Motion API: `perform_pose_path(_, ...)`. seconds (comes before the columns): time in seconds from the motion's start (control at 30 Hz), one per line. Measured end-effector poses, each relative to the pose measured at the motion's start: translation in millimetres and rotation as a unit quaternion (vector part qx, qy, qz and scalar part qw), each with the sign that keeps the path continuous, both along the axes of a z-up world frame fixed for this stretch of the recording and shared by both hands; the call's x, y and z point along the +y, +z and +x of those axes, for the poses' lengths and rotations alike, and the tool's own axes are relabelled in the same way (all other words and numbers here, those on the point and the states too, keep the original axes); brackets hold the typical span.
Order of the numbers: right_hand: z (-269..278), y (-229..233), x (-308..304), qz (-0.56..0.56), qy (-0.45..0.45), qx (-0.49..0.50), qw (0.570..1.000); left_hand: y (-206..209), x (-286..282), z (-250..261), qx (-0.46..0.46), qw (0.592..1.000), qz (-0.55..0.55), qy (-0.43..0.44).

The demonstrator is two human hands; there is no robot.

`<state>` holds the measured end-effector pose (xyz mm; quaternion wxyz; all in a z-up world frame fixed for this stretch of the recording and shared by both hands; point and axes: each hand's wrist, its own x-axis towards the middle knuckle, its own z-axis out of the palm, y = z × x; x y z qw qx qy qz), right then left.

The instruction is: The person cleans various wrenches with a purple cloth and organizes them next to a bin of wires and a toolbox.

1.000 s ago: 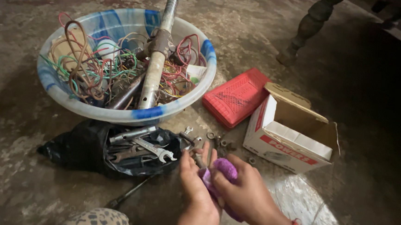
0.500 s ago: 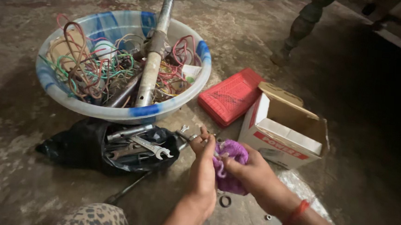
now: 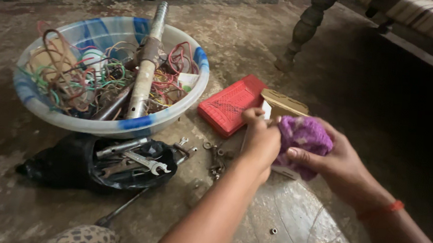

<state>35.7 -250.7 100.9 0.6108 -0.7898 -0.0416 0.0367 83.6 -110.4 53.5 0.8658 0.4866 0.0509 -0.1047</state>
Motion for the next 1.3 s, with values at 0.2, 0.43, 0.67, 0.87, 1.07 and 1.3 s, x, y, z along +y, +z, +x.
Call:
perform_pose_path(0.2, 14.4, 2.0, -6.2, -0.155, -0.119, -0.101, 0.975, -23.3, -60.1, 57.6, 0.089, 0.986, -0.119, 0.076)
perform_pose_path(0.43, 31.4, -30.2, -19.8, -0.212, -0.19, 0.009, 0.959, -58.2, -72.9, 78.4, 0.153, 0.959, -0.229, -0.07)
perform_pose_path(0.67, 37.4, -29.3, -12.5, -0.284, -0.197, 0.062, 0.936, -36.0, -60.9, 62.5, 0.181, 0.973, -0.05, -0.135)
perform_pose_path(0.87, 25.6, -37.9, -6.0, -0.274, -0.136, -0.196, 0.932, -51.4, -20.9, 47.2, 0.096, 0.984, -0.067, -0.132)
perform_pose_path(1.07, 15.0, -24.4, 44.7, -0.315, 0.063, -0.275, 0.906, -72.6, 83.6, 16.4, -0.048, 0.98, 0.178, -0.07)
perform_pose_path(1.3, 9.5, -70.4, 92.9, -0.42, 0.188, -0.142, 0.877, -114.1, 140.0, -38.7, -0.171, 0.885, 0.424, 0.095)
